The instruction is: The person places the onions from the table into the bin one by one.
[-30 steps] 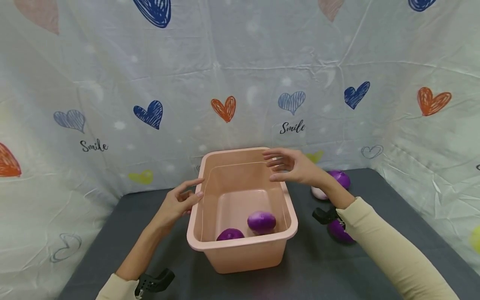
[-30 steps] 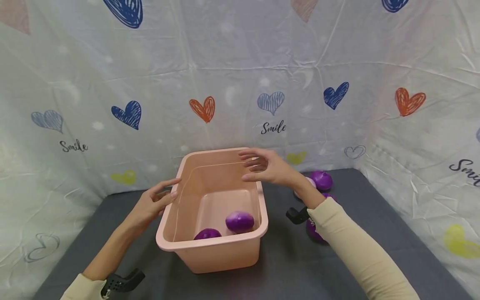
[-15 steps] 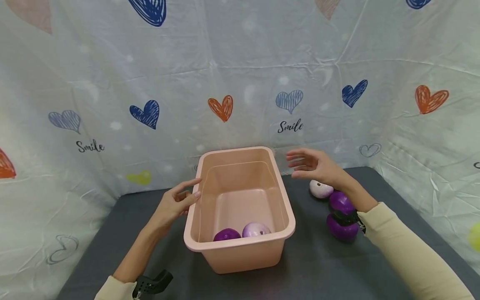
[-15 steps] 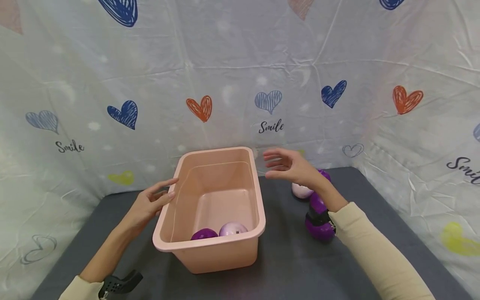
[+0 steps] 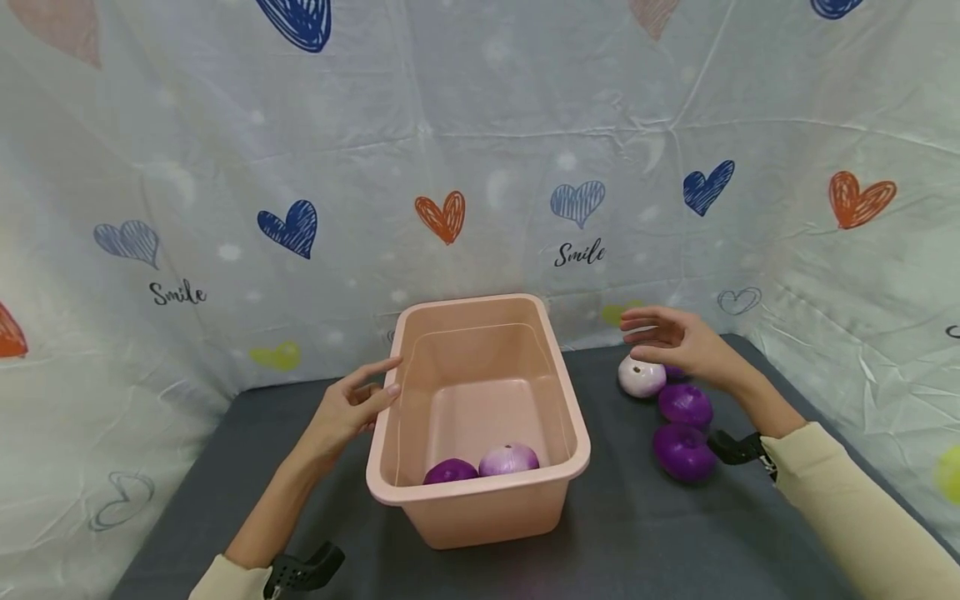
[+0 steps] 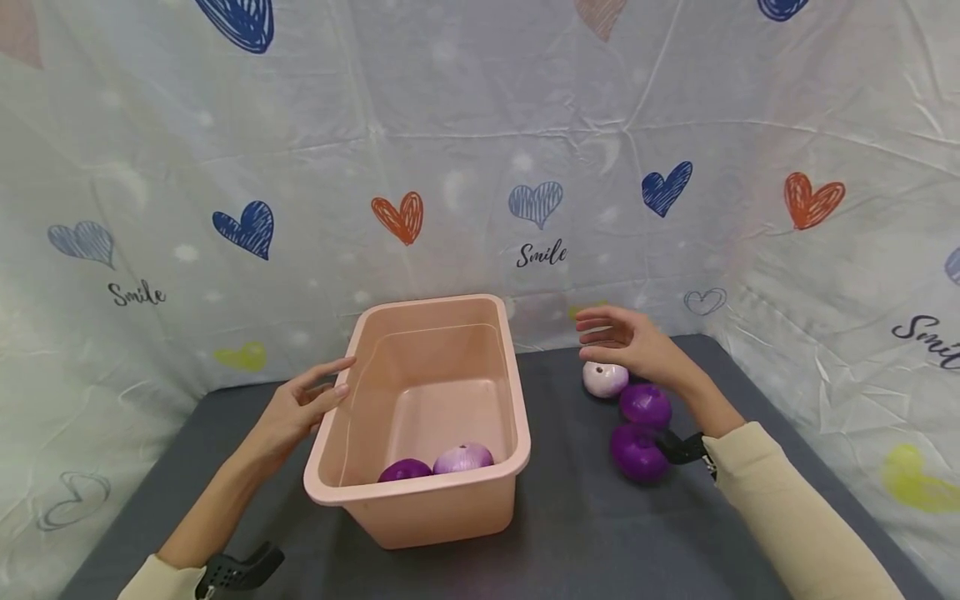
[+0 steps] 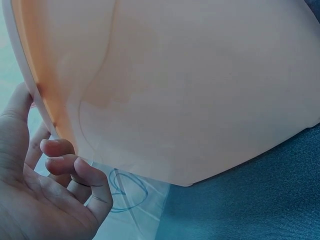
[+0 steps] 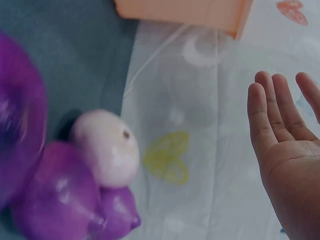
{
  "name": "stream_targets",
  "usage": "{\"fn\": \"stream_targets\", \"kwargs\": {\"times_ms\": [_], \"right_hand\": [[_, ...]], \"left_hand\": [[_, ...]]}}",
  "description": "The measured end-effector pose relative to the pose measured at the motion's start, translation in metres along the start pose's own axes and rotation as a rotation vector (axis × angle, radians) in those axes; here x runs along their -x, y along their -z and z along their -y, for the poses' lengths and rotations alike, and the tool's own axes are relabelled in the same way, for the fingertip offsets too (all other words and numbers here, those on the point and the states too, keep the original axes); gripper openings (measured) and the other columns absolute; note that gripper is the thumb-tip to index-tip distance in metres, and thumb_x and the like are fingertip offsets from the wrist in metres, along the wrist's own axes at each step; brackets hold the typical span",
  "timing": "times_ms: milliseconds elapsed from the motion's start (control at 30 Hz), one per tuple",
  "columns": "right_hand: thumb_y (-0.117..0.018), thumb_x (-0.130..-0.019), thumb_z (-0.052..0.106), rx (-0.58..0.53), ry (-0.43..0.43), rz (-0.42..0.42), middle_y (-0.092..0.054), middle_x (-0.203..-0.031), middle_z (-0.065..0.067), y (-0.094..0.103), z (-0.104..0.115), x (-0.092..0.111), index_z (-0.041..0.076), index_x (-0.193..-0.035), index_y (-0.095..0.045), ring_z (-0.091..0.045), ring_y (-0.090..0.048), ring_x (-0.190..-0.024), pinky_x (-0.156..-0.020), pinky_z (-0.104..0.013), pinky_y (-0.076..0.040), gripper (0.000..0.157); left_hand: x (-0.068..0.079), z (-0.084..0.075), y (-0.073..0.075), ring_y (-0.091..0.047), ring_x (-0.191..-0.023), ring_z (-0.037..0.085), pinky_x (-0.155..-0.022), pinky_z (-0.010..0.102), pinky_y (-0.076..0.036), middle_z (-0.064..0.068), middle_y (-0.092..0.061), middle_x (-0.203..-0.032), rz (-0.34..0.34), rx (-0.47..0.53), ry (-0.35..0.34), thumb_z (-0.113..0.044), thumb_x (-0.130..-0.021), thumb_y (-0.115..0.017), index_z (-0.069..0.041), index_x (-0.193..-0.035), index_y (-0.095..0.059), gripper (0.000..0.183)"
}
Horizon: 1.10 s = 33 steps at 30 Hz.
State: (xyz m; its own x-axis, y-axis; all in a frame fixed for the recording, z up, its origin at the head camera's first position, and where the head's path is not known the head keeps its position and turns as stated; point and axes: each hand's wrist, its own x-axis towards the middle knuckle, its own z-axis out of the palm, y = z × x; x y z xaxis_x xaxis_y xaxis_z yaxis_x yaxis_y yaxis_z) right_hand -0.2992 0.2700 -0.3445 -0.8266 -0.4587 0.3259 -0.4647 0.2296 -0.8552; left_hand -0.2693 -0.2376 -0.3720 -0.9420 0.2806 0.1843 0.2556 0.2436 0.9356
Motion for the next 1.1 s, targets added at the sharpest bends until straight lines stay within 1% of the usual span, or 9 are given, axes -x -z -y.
{"fn": "stream_targets", "kwargs": {"times_ms": [100, 233, 433, 567, 700, 800, 967, 1033, 1100], "right_hand": [[-0.068, -0.098, 0.004, 0.006, -0.008, -0.016, -0.055, -0.137, -0.023, 0.008, -0.005, 0.007, -0.003, -0.145, -0.05, -0.035, -0.057, -0.123, -0.092, -0.035, -0.052, 0.05], [-0.067, -0.099, 0.003, 0.016, -0.012, -0.035, -0.056, -0.137, -0.022, 0.017, -0.01, 0.018, -0.003, -0.145, -0.05, -0.033, -0.058, -0.123, -0.091, -0.034, -0.052, 0.05], [-0.067, -0.099, 0.002, 0.025, -0.024, -0.06, -0.058, -0.136, -0.018, 0.026, -0.016, 0.032, -0.002, -0.144, -0.051, -0.035, -0.058, -0.123, -0.089, -0.034, -0.053, 0.049], [-0.066, -0.099, 0.001, 0.038, -0.025, -0.066, -0.059, -0.135, -0.015, 0.031, -0.02, 0.041, -0.003, -0.144, -0.051, -0.03, -0.06, -0.121, -0.089, -0.033, -0.053, 0.048], [-0.066, -0.098, -0.003, 0.059, -0.012, -0.058, -0.06, -0.134, -0.013, 0.036, -0.026, 0.049, -0.007, -0.142, -0.05, -0.023, -0.062, -0.118, -0.088, -0.033, -0.053, 0.047], [-0.066, -0.098, -0.001, 0.083, -0.036, -0.053, -0.059, -0.134, -0.018, 0.038, -0.03, 0.057, -0.008, -0.142, -0.05, -0.02, -0.062, -0.117, -0.088, -0.032, -0.053, 0.047], [-0.068, -0.099, 0.008, 0.149, -0.147, -0.048, -0.051, -0.138, -0.029, 0.038, -0.036, 0.073, -0.005, -0.145, -0.047, -0.039, -0.056, -0.124, -0.088, -0.029, -0.052, 0.052], [-0.069, -0.099, 0.01, 0.171, -0.174, -0.05, -0.05, -0.139, -0.03, 0.038, -0.04, 0.079, -0.006, -0.146, -0.046, -0.047, -0.052, -0.125, -0.09, -0.027, -0.051, 0.054], [-0.07, -0.098, 0.01, 0.179, -0.19, -0.05, -0.048, -0.141, -0.031, 0.038, -0.045, 0.084, -0.007, -0.146, -0.044, -0.05, -0.048, -0.127, -0.09, -0.025, -0.05, 0.057]], "left_hand": [[0.001, 0.0, 0.0, -0.046, -0.064, 0.015, -0.066, 0.035, -0.047, 0.009, -0.057, -0.078, 0.002, 0.009, 0.006, -0.024, -0.102, -0.066, -0.013, -0.152, -0.05, 0.053], [0.001, 0.0, -0.001, -0.048, -0.065, 0.015, -0.066, 0.034, -0.048, 0.01, -0.058, -0.079, 0.004, 0.007, 0.001, -0.025, -0.103, -0.066, -0.013, -0.152, -0.05, 0.053], [0.001, 0.001, 0.0, -0.046, -0.063, 0.014, -0.064, 0.033, -0.046, 0.01, -0.058, -0.078, -0.001, 0.008, 0.005, -0.025, -0.102, -0.066, -0.014, -0.151, -0.05, 0.053], [0.001, 0.002, 0.0, -0.047, -0.064, 0.015, -0.066, 0.034, -0.047, 0.01, -0.059, -0.079, -0.001, 0.004, 0.007, -0.026, -0.102, -0.066, -0.015, -0.152, -0.05, 0.053], [0.001, 0.002, 0.0, -0.047, -0.064, 0.015, -0.066, 0.033, -0.047, 0.01, -0.059, -0.079, 0.0, 0.014, 0.008, -0.026, -0.102, -0.066, -0.015, -0.152, -0.05, 0.053], [0.001, 0.002, -0.001, -0.047, -0.063, 0.014, -0.064, 0.032, -0.047, 0.009, -0.058, -0.077, -0.001, 0.018, 0.004, -0.025, -0.103, -0.065, -0.014, -0.151, -0.05, 0.052], [0.0, 0.002, -0.001, -0.046, -0.063, 0.014, -0.062, 0.032, -0.046, 0.009, -0.057, -0.077, -0.001, 0.019, 0.002, -0.025, -0.103, -0.065, -0.013, -0.151, -0.05, 0.053], [0.0, 0.002, -0.001, -0.046, -0.063, 0.014, -0.062, 0.032, -0.046, 0.009, -0.057, -0.076, -0.002, 0.019, 0.004, -0.026, -0.103, -0.065, -0.013, -0.152, -0.05, 0.053], [0.0, 0.002, -0.001, -0.046, -0.063, 0.014, -0.062, 0.031, -0.046, 0.008, -0.057, -0.075, -0.005, 0.018, 0.003, -0.026, -0.102, -0.066, -0.013, -0.151, -0.05, 0.053]]}}
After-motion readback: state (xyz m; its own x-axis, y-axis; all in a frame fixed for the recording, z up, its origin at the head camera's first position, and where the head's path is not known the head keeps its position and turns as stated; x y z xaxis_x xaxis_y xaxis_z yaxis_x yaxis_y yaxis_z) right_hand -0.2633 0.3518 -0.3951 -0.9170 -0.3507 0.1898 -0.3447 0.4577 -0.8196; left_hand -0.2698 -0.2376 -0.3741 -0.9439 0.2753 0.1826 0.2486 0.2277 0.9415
